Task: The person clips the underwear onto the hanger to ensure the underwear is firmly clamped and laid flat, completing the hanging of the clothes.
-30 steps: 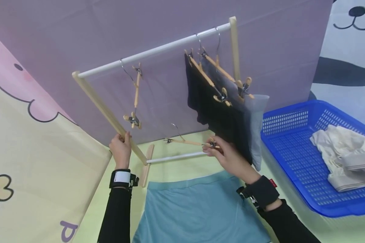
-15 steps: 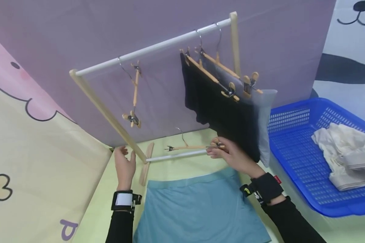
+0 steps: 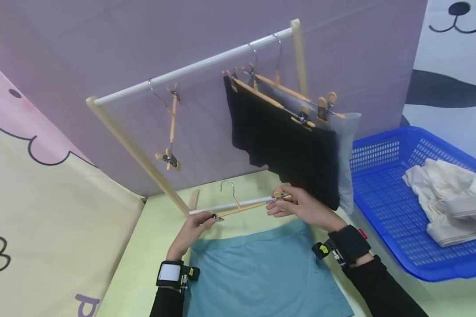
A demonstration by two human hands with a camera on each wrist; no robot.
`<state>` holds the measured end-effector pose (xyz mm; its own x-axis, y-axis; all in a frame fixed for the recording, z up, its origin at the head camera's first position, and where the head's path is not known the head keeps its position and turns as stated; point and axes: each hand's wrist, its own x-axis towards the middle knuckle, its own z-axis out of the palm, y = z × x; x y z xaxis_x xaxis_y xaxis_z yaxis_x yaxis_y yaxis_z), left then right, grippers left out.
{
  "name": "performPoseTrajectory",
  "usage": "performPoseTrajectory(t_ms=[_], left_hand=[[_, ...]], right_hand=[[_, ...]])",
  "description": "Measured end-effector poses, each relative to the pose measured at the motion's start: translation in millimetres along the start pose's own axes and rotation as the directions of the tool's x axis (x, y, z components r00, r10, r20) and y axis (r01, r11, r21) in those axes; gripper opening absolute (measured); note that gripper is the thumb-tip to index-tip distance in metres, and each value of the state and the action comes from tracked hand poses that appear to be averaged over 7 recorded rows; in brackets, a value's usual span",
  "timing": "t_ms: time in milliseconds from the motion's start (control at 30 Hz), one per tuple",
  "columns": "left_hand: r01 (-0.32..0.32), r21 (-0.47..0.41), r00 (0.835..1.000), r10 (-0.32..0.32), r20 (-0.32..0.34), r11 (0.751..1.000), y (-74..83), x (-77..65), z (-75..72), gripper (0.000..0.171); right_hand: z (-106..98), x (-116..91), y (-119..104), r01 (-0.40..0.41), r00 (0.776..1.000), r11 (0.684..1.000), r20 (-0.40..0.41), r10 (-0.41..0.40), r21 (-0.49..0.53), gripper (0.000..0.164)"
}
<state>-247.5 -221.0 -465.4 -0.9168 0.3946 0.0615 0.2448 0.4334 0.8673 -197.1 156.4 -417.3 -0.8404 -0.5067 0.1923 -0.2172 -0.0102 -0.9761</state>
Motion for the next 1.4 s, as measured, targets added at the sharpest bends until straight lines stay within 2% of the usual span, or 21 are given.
performPoseTrajectory(t_ms=[100, 267, 400, 533, 700, 767, 900, 1033, 1100, 1200, 1233, 1300, 1333, 1400], left_hand=[[0.034, 0.016, 0.999, -0.035, 0.017, 0.999, -3.6, -2.0, -1.5, 0.034], [0.139, 0.079, 0.989, -0.143, 0.039, 0.987, -1.2, -1.5, -4.8, 0.041], [0.194, 0.143, 0.979, -0.202, 0.041, 0.970, -2.7, -0.9, -5.1, 0.044], [0.262, 0.206, 0.965, -0.261, -0.031, 0.943, -4.5, -1.0, -2.8, 0.046], [0.350, 0.309, 0.936, -0.318, -0.151, 0.884, 2.7, -1.3, 1.4, 0.046], [0.363, 0.343, 0.931, -0.323, -0.168, 0.867, 5.7, -1.6, 1.6, 0.045], [0.392, 0.353, 0.920, -0.349, -0.180, 0.850, 6.7, -1.2, 1.3, 0.044], [0.423, 0.379, 0.905, -0.368, -0.212, 0.823, 7.5, 0.2, 1.5, 0.046], [0.414, 0.418, 0.908, -0.340, -0.243, 0.809, 11.2, 1.8, 3.6, 0.046], [0.364, 0.514, 0.926, -0.243, -0.290, 0.777, 21.6, 5.7, 10.0, 0.049], [0.336, 0.539, 0.934, -0.201, -0.294, 0.773, 26.1, 7.5, 13.3, 0.051], [0.270, 0.555, 0.954, -0.139, -0.266, 0.787, 37.5, 11.8, 21.8, 0.052], [0.226, 0.547, 0.966, -0.112, -0.234, 0.806, 42.8, 14.7, 26.9, 0.052], [0.143, 0.487, 0.987, -0.085, -0.139, 0.861, 53.8, 21.7, 38.7, 0.051]], right_hand=[[-0.3, 1.4, 6.5, -0.014, 1.000, 1.000, 0.016, 0.014, 0.016, 0.027], [-0.1, 3.9, 21.8, -0.049, 0.998, 0.998, 0.035, 0.047, 0.046, 0.029], [2.6, 4.7, 36.8, -0.125, 0.992, 0.991, 0.023, 0.124, 0.047, 0.033], [5.3, 3.4, 47.9, -0.202, 0.979, 0.979, -0.003, 0.202, 0.013, 0.035], [5.3, 0.5, 51.0, -0.260, 0.965, 0.966, -0.029, 0.260, -0.003, 0.031], [5.0, 0.0, 52.5, -0.288, 0.957, 0.957, -0.032, 0.288, 0.008, 0.029], [4.8, 0.1, 55.9, -0.327, 0.944, 0.944, -0.035, 0.328, 0.032, 0.026], [5.1, 0.8, 56.8, -0.332, 0.942, 0.942, -0.040, 0.334, 0.049, 0.023], [5.2, 0.6, 56.3, -0.325, 0.944, 0.945, -0.052, 0.326, 0.029, 0.022], [5.5, 0.3, 55.2, -0.310, 0.949, 0.950, -0.079, 0.306, -0.038, 0.021], [5.7, 0.4, 54.8, -0.309, 0.949, 0.949, -0.090, 0.303, -0.061, 0.020], [6.5, 0.4, 53.4, -0.309, 0.949, 0.945, -0.105, 0.298, -0.104, 0.020], [6.7, 0.4, 52.6, -0.307, 0.950, 0.944, -0.108, 0.294, -0.123, 0.021], [7.2, 0.4, 50.9, -0.306, 0.949, 0.941, -0.118, 0.291, -0.144, 0.021]])
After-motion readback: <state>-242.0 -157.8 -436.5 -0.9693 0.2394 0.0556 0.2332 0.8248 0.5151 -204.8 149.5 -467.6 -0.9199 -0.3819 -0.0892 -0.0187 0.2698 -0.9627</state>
